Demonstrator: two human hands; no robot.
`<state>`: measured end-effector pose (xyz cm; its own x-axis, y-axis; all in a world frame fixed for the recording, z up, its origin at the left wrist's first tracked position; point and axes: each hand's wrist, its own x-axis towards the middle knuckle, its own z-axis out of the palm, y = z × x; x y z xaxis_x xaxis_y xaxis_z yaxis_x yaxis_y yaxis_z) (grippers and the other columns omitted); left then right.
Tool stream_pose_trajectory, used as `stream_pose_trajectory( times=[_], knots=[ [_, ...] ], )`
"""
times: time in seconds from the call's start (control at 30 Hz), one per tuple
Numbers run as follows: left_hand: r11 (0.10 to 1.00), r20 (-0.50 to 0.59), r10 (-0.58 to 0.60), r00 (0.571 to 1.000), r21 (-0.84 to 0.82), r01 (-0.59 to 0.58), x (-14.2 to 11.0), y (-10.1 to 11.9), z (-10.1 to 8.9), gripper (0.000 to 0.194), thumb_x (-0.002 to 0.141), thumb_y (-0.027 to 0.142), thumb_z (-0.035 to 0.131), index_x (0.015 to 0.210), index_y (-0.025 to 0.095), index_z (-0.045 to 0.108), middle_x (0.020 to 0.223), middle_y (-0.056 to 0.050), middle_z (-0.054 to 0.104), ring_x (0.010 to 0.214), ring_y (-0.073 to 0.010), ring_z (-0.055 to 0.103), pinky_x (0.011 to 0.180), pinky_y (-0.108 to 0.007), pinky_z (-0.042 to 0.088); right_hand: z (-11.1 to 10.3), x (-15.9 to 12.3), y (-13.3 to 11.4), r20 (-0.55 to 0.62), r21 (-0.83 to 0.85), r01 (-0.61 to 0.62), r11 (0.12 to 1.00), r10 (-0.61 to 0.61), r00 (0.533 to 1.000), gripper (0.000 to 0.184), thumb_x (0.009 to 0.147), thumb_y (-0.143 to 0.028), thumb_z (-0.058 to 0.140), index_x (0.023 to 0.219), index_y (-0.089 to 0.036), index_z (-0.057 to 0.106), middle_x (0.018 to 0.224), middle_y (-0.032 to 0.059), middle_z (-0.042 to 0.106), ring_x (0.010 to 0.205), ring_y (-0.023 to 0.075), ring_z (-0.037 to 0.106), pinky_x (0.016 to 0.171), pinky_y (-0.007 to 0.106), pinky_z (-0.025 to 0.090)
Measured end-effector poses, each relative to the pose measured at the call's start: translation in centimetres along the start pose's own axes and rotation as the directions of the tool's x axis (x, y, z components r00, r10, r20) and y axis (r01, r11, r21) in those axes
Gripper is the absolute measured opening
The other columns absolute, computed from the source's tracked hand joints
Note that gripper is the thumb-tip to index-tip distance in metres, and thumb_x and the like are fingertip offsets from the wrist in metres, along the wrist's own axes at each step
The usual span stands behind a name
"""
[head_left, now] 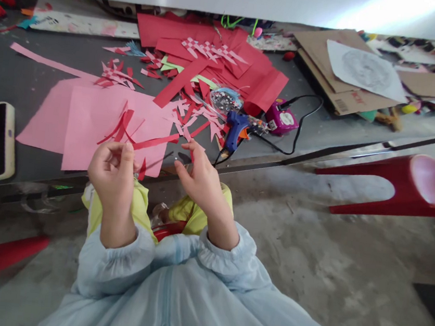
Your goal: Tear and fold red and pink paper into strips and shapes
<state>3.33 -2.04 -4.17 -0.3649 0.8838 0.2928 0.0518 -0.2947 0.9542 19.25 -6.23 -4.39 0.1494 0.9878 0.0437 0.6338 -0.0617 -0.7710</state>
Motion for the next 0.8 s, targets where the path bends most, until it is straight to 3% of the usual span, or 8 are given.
stream_pose_trajectory(
  times=[0.3, 0.57, 0.8],
  knots=[
    [1.000, -0.018, -0.008, 1.000, -0.002, 0.008, 0.1, 0.2, -0.1, 0.013, 0.079, 0.025, 0.070, 0.072, 0.019, 0.061, 0.056, 0.006, 0.056, 0.044, -0.0070, 0.053, 0.044, -0.019, 0.046, -0.6, 0.4, 0.3, -0.038, 0.029, -0.016, 0.999, 0.017, 0.999, 0.040, 0.089, -0.035, 0.052, 0.125, -0.020, 0.053, 0.150, 0.0156, 0.055, 0.125, 0.0277, 0.062, 0.101, 0.046, 0.053],
    [0.999, -0.029, -0.016, 0.999, -0.034, 0.015, 0.1, 0.0, -0.1, 0.012, 0.080, 0.023, 0.070, 0.073, 0.019, 0.062, 0.058, 0.006, 0.056, 0.044, -0.0069, 0.053, 0.044, -0.019, 0.045, -2.6, 2.2, 2.0, -0.107, -0.090, -0.114, 0.989, 0.104, 0.989, 0.047, 0.086, -0.038, 0.054, 0.127, -0.016, 0.052, 0.128, 0.0192, 0.066, 0.107, 0.0307, 0.066, 0.094, 0.050, 0.053],
    [0.998, -0.038, -0.025, 0.999, -0.055, 0.023, 0.1, 0.0, -0.1, 0.012, 0.078, 0.022, 0.071, 0.071, 0.018, 0.062, 0.057, 0.006, 0.057, 0.044, -0.0066, 0.053, 0.044, -0.018, 0.045, -2.5, 2.5, 1.9, -0.086, -0.148, -0.097, 0.984, 0.085, 0.993, 0.044, 0.086, -0.040, 0.052, 0.123, -0.016, 0.053, 0.124, 0.0196, 0.066, 0.100, 0.0299, 0.066, 0.089, 0.048, 0.052]
  ],
)
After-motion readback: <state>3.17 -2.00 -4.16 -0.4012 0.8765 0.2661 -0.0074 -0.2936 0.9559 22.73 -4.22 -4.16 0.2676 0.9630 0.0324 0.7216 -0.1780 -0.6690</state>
